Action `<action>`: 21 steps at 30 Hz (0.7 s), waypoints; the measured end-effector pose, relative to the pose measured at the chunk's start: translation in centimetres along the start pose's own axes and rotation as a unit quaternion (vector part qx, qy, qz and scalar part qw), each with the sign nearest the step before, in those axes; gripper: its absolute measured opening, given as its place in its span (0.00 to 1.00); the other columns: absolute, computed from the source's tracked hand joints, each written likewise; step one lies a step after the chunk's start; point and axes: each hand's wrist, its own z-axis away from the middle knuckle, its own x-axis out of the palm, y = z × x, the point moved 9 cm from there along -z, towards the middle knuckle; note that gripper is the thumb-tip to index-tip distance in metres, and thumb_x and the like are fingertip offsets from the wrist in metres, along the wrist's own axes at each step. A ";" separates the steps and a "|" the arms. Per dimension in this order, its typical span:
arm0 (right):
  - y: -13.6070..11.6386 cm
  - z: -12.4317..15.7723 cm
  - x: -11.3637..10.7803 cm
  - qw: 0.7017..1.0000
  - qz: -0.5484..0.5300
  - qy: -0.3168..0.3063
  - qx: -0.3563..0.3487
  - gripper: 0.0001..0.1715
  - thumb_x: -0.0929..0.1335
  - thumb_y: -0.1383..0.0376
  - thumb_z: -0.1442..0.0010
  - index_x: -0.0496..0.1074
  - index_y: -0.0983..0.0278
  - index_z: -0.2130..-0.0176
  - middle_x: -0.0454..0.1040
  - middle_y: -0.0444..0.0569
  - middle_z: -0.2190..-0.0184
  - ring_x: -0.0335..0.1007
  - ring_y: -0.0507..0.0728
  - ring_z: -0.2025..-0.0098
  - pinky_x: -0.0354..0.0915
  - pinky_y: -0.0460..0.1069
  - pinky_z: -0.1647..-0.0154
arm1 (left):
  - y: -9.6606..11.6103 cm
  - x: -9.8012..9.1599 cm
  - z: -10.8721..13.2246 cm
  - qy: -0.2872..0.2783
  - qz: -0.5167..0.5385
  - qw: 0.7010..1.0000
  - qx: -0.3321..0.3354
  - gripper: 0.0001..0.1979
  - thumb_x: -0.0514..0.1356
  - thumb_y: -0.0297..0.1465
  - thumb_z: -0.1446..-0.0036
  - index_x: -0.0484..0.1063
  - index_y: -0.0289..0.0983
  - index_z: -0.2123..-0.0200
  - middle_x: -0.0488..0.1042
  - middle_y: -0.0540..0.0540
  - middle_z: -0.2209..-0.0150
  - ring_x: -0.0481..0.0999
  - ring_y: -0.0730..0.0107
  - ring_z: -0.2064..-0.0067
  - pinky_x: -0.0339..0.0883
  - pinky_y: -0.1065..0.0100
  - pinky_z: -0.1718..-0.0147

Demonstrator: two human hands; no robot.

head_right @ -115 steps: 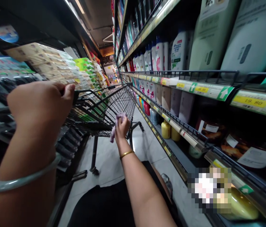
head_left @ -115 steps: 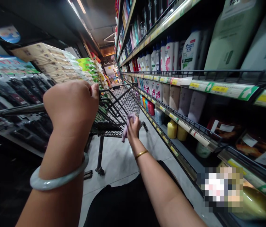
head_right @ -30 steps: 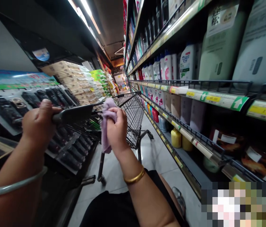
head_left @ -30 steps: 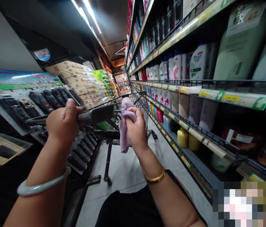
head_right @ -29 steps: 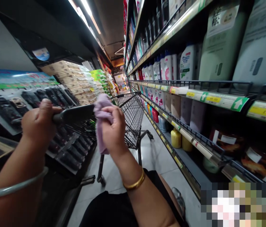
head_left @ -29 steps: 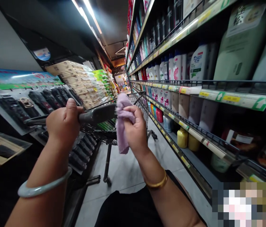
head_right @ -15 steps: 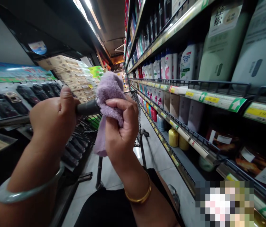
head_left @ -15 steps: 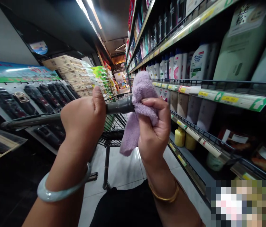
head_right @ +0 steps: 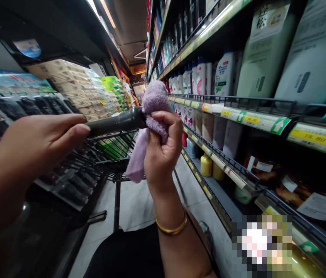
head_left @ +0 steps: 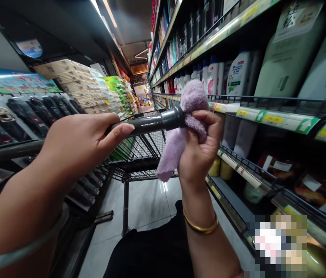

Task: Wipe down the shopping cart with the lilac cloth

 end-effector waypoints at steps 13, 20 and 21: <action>2.9 0.4 1.3 0.994 0.099 -0.030 -0.039 0.12 0.62 0.67 0.33 0.69 0.56 0.52 0.71 0.47 0.54 0.69 0.57 0.47 0.63 0.57 0.38 | -1.3 0.4 0.4 -0.011 -0.025 0.998 -0.056 0.46 0.33 0.73 0.54 0.74 0.44 0.71 0.67 0.47 0.79 0.68 0.62 0.74 0.44 0.65 0.72; 11.2 -0.4 -1.5 0.992 -0.024 -0.037 0.117 0.13 0.68 0.58 0.37 0.68 0.57 0.53 0.72 0.45 0.54 0.71 0.55 0.51 0.67 0.54 0.42 | 1.9 -1.3 0.9 0.046 -0.050 0.996 -0.058 0.46 0.27 0.73 0.53 0.66 0.42 0.78 0.62 0.47 0.81 0.63 0.64 0.76 0.40 0.65 0.73; 13.6 0.2 -2.2 0.984 -0.033 -0.028 0.173 0.14 0.69 0.58 0.39 0.68 0.57 0.54 0.73 0.44 0.56 0.71 0.54 0.54 0.69 0.53 0.45 | 2.4 -1.4 1.0 0.047 -0.051 0.996 -0.055 0.46 0.28 0.72 0.52 0.66 0.42 0.78 0.63 0.46 0.81 0.64 0.63 0.75 0.40 0.64 0.72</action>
